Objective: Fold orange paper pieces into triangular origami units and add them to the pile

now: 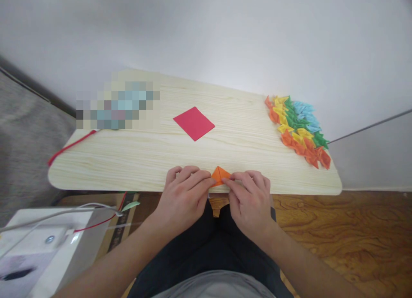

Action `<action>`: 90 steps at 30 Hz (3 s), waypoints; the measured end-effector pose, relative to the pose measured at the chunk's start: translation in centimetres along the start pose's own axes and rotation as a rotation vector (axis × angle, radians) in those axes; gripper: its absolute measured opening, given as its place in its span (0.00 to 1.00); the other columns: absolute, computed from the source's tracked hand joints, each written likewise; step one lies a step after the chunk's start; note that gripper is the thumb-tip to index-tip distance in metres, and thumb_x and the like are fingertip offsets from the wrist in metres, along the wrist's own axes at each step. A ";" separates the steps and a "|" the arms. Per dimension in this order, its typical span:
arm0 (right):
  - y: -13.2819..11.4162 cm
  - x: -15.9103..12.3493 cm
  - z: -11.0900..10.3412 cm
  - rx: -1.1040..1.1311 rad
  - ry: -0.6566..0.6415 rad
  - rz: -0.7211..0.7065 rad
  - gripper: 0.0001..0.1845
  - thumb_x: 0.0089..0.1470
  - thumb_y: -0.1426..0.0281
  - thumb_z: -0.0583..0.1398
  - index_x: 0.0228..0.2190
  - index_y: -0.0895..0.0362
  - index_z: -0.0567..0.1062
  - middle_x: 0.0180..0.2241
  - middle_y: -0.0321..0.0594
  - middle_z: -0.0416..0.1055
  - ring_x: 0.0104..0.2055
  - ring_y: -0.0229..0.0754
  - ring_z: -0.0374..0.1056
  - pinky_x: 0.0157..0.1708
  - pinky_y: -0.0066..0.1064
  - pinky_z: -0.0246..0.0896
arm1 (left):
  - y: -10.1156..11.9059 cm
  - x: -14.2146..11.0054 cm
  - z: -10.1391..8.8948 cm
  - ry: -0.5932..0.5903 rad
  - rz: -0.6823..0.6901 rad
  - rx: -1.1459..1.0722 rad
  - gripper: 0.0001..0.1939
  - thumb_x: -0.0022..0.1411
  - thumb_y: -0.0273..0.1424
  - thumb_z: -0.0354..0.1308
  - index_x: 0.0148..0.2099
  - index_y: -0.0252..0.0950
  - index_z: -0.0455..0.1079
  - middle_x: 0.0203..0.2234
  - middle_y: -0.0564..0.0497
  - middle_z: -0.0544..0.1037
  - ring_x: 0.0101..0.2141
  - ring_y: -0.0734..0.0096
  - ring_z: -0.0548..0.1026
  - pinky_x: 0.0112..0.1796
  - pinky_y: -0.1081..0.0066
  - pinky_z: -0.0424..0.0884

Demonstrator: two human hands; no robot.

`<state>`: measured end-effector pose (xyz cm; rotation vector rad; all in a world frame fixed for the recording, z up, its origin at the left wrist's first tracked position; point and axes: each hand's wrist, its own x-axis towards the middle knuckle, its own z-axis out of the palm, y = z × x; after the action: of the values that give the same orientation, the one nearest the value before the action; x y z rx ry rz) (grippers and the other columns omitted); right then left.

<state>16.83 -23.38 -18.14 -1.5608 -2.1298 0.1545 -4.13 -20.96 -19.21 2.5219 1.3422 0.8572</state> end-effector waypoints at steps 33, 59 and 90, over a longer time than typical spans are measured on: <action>-0.1 -3.4 2.1 -0.072 0.020 0.031 0.29 0.62 0.69 0.64 0.62 0.37 0.71 0.63 0.43 0.68 0.66 0.60 0.60 0.66 0.66 0.43 | -0.9 -2.8 0.3 0.114 0.085 0.086 0.24 0.62 0.26 0.68 0.59 0.47 0.75 0.51 0.54 0.84 0.49 0.59 0.80 0.53 0.52 0.66; -2.0 -0.3 0.6 0.113 0.065 -0.007 0.07 0.63 0.68 0.64 0.42 0.50 0.81 0.41 0.41 0.77 0.47 0.49 0.69 0.51 0.46 0.57 | 1.1 -1.5 -1.1 0.183 0.090 -0.015 0.17 0.61 0.23 0.67 0.49 0.47 0.77 0.42 0.53 0.86 0.45 0.60 0.79 0.51 0.54 0.66; 2.5 2.4 -0.9 0.283 -0.072 -0.015 0.05 0.58 0.70 0.68 0.38 0.51 0.83 0.43 0.42 0.77 0.49 0.50 0.69 0.53 0.45 0.65 | 0.3 1.7 0.0 0.010 -0.003 -0.040 0.04 0.67 0.29 0.62 0.40 0.42 0.79 0.40 0.52 0.84 0.44 0.61 0.75 0.48 0.57 0.66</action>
<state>18.80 -20.50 -17.52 -1.3916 -2.0676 0.4910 -3.20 -19.82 -18.36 2.4879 1.3185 0.8885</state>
